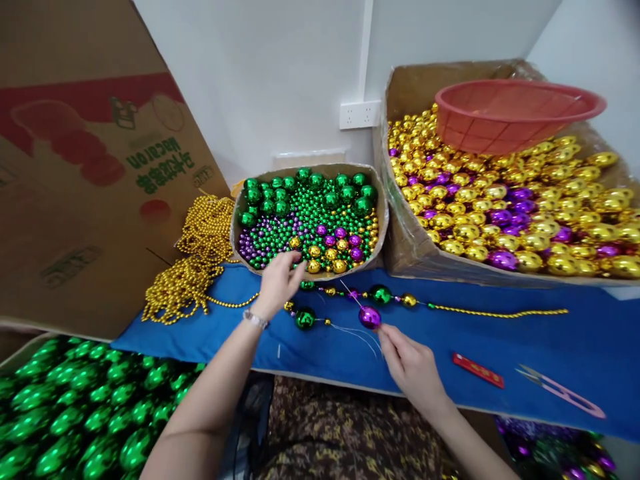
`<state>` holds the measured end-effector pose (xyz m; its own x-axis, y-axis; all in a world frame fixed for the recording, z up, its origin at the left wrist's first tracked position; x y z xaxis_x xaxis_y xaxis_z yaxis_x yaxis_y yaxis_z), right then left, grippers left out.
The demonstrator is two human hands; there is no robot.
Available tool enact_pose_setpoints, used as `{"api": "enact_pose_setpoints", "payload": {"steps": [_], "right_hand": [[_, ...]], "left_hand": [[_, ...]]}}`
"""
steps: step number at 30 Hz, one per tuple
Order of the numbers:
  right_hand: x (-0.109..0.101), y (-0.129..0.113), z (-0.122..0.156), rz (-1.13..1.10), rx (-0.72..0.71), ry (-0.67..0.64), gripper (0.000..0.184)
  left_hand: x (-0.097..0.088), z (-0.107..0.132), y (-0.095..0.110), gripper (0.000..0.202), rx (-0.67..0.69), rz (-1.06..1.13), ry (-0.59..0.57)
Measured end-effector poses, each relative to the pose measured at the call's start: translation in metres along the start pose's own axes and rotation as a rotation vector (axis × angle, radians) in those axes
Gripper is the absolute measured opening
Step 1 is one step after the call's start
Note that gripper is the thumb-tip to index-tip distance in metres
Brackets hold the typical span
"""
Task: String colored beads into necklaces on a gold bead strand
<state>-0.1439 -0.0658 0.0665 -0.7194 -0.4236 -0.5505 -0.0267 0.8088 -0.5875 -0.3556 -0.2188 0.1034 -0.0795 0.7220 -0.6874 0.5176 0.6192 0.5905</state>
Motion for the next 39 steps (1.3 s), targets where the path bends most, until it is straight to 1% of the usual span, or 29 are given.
{"api": "enact_pose_setpoints", "payload": {"steps": [1, 2, 3, 4, 5, 8, 11, 15, 17, 19, 22, 24, 26, 29, 30, 31, 32, 34, 35, 36, 37, 39], "right_hand": [[0.0, 0.001, 0.0, 0.003, -0.005, 0.004, 0.027], [0.001, 0.001, 0.0, -0.001, -0.01, 0.005, 0.027], [0.002, 0.001, 0.001, -0.008, -0.015, 0.006, 0.027], [0.004, 0.001, 0.001, -0.015, -0.019, 0.004, 0.026], [0.006, 0.001, 0.002, -0.02, -0.021, -0.001, 0.026], [0.012, -0.001, 0.003, -0.021, -0.018, -0.02, 0.027], [0.014, -0.003, 0.004, -0.022, -0.019, -0.026, 0.027], [0.016, -0.007, 0.004, -0.038, -0.03, -0.033, 0.027], [0.018, -0.008, 0.004, -0.046, -0.033, -0.046, 0.027], [0.019, -0.009, 0.003, -0.049, -0.039, -0.054, 0.028], [0.018, -0.01, 0.003, -0.045, -0.044, -0.04, 0.029], [0.018, -0.009, 0.003, -0.043, -0.041, -0.032, 0.028], [0.017, -0.009, 0.003, -0.045, -0.04, -0.027, 0.028], [0.018, -0.01, 0.004, -0.045, -0.05, -0.024, 0.028], [0.019, -0.01, 0.004, -0.044, -0.052, -0.024, 0.028], [0.019, -0.01, 0.003, -0.045, -0.052, -0.026, 0.027], [0.02, -0.011, 0.003, -0.048, -0.051, -0.027, 0.027], [0.021, -0.011, 0.002, -0.055, -0.047, -0.029, 0.027], [0.021, -0.012, 0.001, -0.058, -0.045, -0.03, 0.027], [0.021, -0.013, 0.0, -0.062, -0.045, -0.029, 0.026], [0.021, -0.013, 0.0, -0.065, -0.046, -0.029, 0.026], [0.021, -0.015, -0.001, -0.064, -0.053, -0.027, 0.026]], "left_hand": [[0.003, -0.012, -0.014, 0.03, 0.062, -0.271, -0.063], [0.011, -0.02, -0.029, 0.026, 0.108, -0.451, -0.179], [0.015, -0.028, -0.04, 0.022, 0.127, -0.524, -0.24], [0.021, -0.034, -0.05, 0.019, 0.141, -0.569, -0.307], [0.026, -0.038, -0.056, 0.015, 0.149, -0.574, -0.346], [0.034, -0.045, -0.064, 0.01, 0.164, -0.575, -0.39], [0.036, -0.043, -0.063, 0.011, 0.172, -0.568, -0.39], [0.029, -0.035, -0.056, 0.023, 0.168, -0.524, -0.312], [0.028, -0.032, -0.054, 0.026, 0.157, -0.481, -0.284], [0.032, -0.034, -0.054, 0.022, 0.157, -0.431, -0.3], [0.041, -0.04, -0.056, 0.01, 0.177, -0.36, -0.381], [0.044, -0.045, -0.058, 0.008, 0.183, -0.304, -0.413], [0.042, -0.047, -0.058, 0.01, 0.176, -0.243, -0.405], [0.033, -0.043, -0.055, 0.014, 0.149, -0.171, -0.328], [0.029, -0.04, -0.051, 0.018, 0.125, -0.129, -0.294], [0.024, -0.036, -0.048, 0.022, 0.07, -0.033, -0.257], [0.019, -0.032, -0.044, 0.025, -0.015, 0.122, -0.221], [0.016, -0.019, -0.037, 0.028, -0.247, 0.553, -0.174], [0.017, -0.012, -0.032, 0.027, -0.365, 0.771, -0.17], [0.021, -0.004, -0.026, 0.027, -0.463, 0.945, -0.18], [0.025, 0.004, -0.02, 0.026, -0.53, 1.053, -0.203], [0.033, 0.017, -0.011, 0.025, -0.629, 1.166, -0.244]]}}
Point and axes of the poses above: each hand's wrist, its own z-axis away from the middle knuckle, its own x-axis out of the palm, y = z × x, the point moved 10 cm from there along -z, towards the middle knuckle, and after that the axes turned 15 degrees about y, right-handed, at the moved point
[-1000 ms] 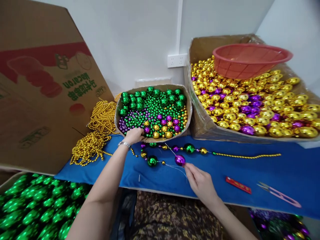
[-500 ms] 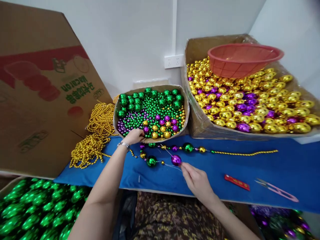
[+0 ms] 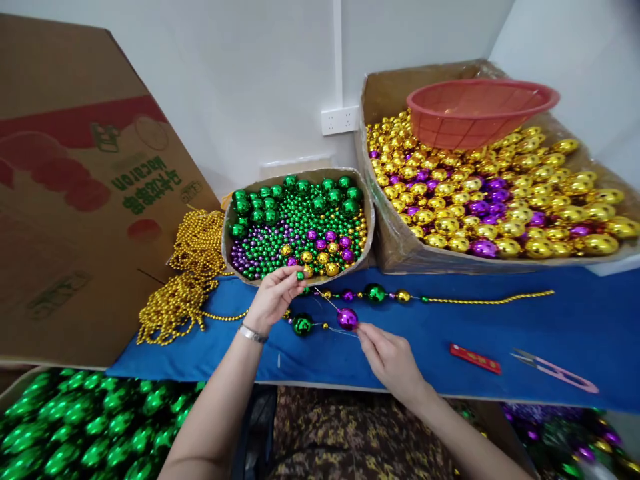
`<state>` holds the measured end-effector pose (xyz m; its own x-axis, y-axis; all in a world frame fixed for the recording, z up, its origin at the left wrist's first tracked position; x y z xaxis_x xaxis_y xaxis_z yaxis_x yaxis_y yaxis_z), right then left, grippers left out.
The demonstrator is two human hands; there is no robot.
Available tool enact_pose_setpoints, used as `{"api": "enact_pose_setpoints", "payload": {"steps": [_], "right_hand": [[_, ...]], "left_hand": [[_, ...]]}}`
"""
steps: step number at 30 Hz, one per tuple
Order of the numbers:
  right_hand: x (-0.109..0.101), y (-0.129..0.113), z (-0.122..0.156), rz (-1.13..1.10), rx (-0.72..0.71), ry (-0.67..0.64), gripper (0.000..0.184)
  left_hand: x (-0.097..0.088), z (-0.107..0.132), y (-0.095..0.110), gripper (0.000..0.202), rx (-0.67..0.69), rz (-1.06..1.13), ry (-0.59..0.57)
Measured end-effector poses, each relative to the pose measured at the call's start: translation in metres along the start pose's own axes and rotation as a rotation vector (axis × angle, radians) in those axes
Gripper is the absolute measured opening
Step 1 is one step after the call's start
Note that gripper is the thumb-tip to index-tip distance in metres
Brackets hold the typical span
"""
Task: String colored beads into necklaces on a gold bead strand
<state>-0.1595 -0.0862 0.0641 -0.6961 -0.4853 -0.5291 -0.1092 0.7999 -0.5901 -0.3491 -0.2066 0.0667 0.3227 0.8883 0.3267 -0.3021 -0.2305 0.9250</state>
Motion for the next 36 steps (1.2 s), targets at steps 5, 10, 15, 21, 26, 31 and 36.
{"api": "enact_pose_setpoints", "payload": {"steps": [5, 10, 15, 21, 26, 31, 36], "right_hand": [[-0.003, -0.002, 0.001, 0.027, -0.022, 0.009, 0.027], [-0.002, -0.004, 0.002, 0.016, -0.019, -0.008, 0.026], [-0.003, -0.006, 0.002, 0.028, -0.035, 0.01, 0.026], [-0.001, -0.003, 0.003, 0.071, -0.049, 0.01, 0.028], [-0.004, 0.004, 0.003, 0.082, -0.027, 0.042, 0.029], [-0.007, 0.012, 0.001, 0.101, -0.012, 0.076, 0.028], [-0.009, 0.014, 0.002, 0.107, -0.011, 0.095, 0.027]], "left_hand": [[0.01, 0.013, -0.022, 0.023, -0.128, 0.108, 0.0], [0.01, 0.018, -0.03, 0.019, -0.16, 0.205, 0.078], [0.009, 0.019, -0.035, 0.025, -0.186, 0.236, 0.125], [0.014, 0.026, -0.027, 0.026, -0.035, 0.089, 0.091], [0.023, 0.018, 0.002, 0.026, 0.293, -0.297, 0.041], [0.029, -0.034, 0.039, 0.021, 0.663, -0.861, 0.18], [0.038, -0.075, 0.033, 0.021, 0.599, -1.054, 0.176]]}}
Point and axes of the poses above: each hand's wrist, its own z-axis away from the middle knuckle, its own x-axis out of the palm, y = z × x, the point moved 10 cm from there along -z, towards the middle knuckle, and after that the axes turned 15 degrees about y, right-handed, at the moved point
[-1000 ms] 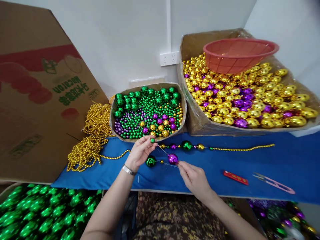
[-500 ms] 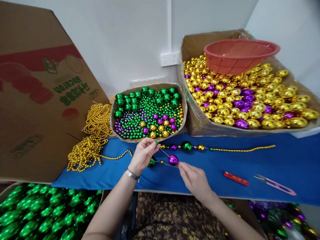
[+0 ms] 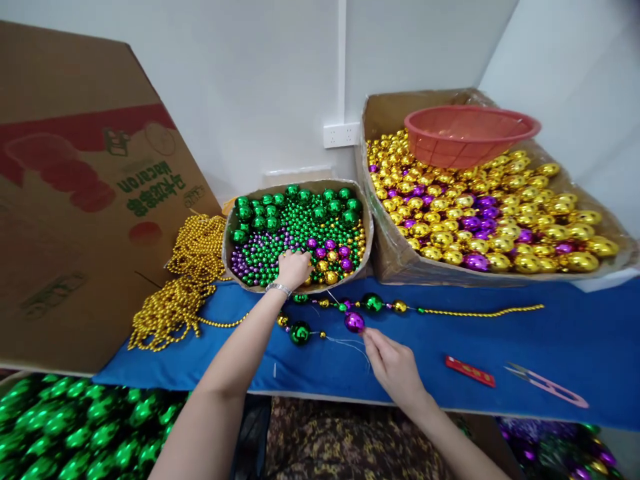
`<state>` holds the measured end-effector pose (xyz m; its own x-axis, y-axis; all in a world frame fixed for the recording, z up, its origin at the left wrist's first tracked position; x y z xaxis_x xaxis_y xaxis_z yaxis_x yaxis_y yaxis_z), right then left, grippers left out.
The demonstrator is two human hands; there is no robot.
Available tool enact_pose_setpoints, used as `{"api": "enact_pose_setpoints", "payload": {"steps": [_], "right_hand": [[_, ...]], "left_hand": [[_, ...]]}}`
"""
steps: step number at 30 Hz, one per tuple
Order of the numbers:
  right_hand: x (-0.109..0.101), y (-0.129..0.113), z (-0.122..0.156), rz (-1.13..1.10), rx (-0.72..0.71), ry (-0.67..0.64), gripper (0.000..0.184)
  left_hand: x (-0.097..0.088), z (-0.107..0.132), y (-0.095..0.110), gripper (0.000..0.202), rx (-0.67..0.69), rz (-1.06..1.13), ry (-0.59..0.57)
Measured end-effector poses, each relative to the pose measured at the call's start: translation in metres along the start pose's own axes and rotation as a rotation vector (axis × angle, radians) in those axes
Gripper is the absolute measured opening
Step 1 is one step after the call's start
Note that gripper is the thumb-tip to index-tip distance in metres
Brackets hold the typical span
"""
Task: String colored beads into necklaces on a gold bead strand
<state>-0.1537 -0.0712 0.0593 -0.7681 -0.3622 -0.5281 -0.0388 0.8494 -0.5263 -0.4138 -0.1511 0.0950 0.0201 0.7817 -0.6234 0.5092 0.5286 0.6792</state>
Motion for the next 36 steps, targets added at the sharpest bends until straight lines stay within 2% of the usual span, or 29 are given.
{"api": "enact_pose_setpoints", "payload": {"steps": [2, 3, 6, 8, 10, 12, 18, 28, 36], "right_hand": [[-0.001, 0.001, 0.001, -0.018, 0.011, -0.001, 0.027], [-0.001, 0.001, 0.001, -0.027, 0.019, -0.007, 0.026], [-0.001, 0.0, 0.002, -0.048, 0.031, -0.022, 0.025], [0.0, -0.002, 0.003, -0.054, 0.026, -0.027, 0.025], [0.002, -0.005, 0.003, -0.058, 0.021, -0.041, 0.026], [0.004, -0.008, 0.003, -0.053, 0.017, -0.059, 0.027], [0.002, -0.012, 0.004, -0.025, -0.012, -0.049, 0.028], [0.002, -0.012, 0.006, 0.021, -0.032, -0.058, 0.031], [0.002, -0.01, 0.007, 0.052, -0.049, -0.049, 0.031]], "left_hand": [[-0.002, 0.003, 0.003, 0.022, -0.024, 0.068, 0.015], [-0.004, 0.008, 0.002, 0.024, -0.076, 0.173, 0.019], [0.0, 0.035, -0.005, 0.034, -0.41, 0.741, -0.038], [0.008, 0.06, -0.006, 0.031, -0.637, 1.072, -0.089], [0.012, 0.081, -0.007, 0.021, -0.773, 1.227, -0.094], [0.013, 0.095, -0.007, 0.016, -0.835, 1.29, -0.075], [0.014, 0.113, 0.001, 0.02, -0.884, 1.339, -0.046], [0.015, 0.119, 0.008, 0.015, -0.869, 1.336, -0.042], [0.013, 0.122, 0.009, 0.018, -0.855, 1.327, -0.025]]}}
Point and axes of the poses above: each hand's wrist, its own z-axis away from the middle knuckle, its own x-axis out of the palm, y = z × x, the point moved 10 cm from there along -z, towards the middle knuckle, and after that the axes turned 15 degrees about y, right-handed, at the moved point
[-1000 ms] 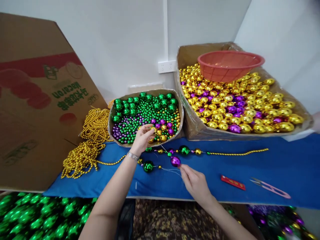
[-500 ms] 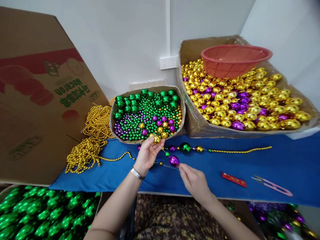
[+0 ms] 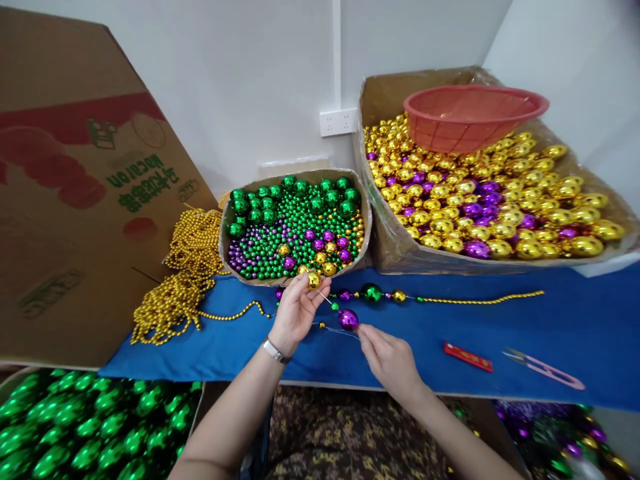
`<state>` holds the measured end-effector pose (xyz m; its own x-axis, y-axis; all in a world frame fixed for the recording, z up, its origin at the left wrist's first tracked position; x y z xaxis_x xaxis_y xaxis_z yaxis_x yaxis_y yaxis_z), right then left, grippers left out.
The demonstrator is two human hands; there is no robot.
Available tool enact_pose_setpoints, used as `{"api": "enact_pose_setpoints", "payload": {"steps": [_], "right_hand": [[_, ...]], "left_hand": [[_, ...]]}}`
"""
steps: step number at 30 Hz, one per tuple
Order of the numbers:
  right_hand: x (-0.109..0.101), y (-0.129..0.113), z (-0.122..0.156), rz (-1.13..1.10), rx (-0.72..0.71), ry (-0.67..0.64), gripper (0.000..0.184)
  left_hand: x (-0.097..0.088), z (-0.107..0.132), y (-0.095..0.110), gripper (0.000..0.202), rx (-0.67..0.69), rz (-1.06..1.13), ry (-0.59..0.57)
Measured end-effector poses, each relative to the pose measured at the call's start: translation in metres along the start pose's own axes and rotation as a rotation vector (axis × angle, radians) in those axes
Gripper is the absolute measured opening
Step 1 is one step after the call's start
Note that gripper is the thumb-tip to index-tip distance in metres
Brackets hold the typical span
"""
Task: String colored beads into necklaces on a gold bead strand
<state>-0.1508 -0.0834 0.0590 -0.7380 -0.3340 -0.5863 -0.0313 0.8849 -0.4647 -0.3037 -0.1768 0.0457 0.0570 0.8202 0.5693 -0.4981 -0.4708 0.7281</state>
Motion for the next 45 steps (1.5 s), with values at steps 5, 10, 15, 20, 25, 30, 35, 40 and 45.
{"api": "enact_pose_setpoints", "payload": {"steps": [5, 10, 15, 20, 25, 30, 35, 40, 45], "right_hand": [[0.0, 0.002, 0.0, -0.003, 0.019, 0.024, 0.029], [0.0, 0.001, -0.001, 0.024, -0.002, 0.023, 0.03], [0.001, 0.001, -0.003, -0.001, 0.052, 0.012, 0.028], [0.007, 0.01, 0.0, -0.125, 0.2, -0.07, 0.02], [0.001, 0.014, -0.001, -0.167, 0.187, -0.004, 0.026], [0.01, 0.031, 0.008, -0.279, 0.391, -0.03, 0.024], [0.019, 0.044, 0.017, -0.424, 0.607, -0.019, 0.024], [0.046, 0.055, 0.032, -0.936, 1.028, 0.023, 0.033], [0.056, 0.052, 0.032, -1.231, 1.201, 0.039, 0.036]], "left_hand": [[0.0, 0.003, 0.001, 0.022, 0.033, 0.015, 0.0], [-0.003, 0.003, 0.0, 0.019, 0.028, 0.033, 0.022], [0.003, 0.013, -0.009, 0.021, 0.026, 0.02, -0.019], [-0.002, 0.016, -0.019, 0.027, 0.024, -0.046, -0.005], [-0.009, 0.016, -0.009, 0.027, 0.167, -0.136, 0.029], [-0.004, 0.02, 0.0, 0.03, 0.237, -0.177, 0.011], [-0.002, 0.018, -0.003, 0.03, 0.203, -0.203, -0.015], [0.012, 0.023, -0.003, 0.031, 0.248, -0.351, -0.103], [0.034, 0.029, 0.004, 0.044, 0.262, -0.528, -0.308]]}}
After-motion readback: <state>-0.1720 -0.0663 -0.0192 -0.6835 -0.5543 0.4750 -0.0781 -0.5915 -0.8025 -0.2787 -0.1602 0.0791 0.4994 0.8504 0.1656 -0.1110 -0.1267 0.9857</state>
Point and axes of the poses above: each hand's wrist, its own z-axis away from the middle knuckle, its own x-axis out of the palm, y = z × x, the point moved 10 cm from there along -z, towards the middle knuckle, and after that the axes turned 15 degrees about y, right-handed, at the moved point
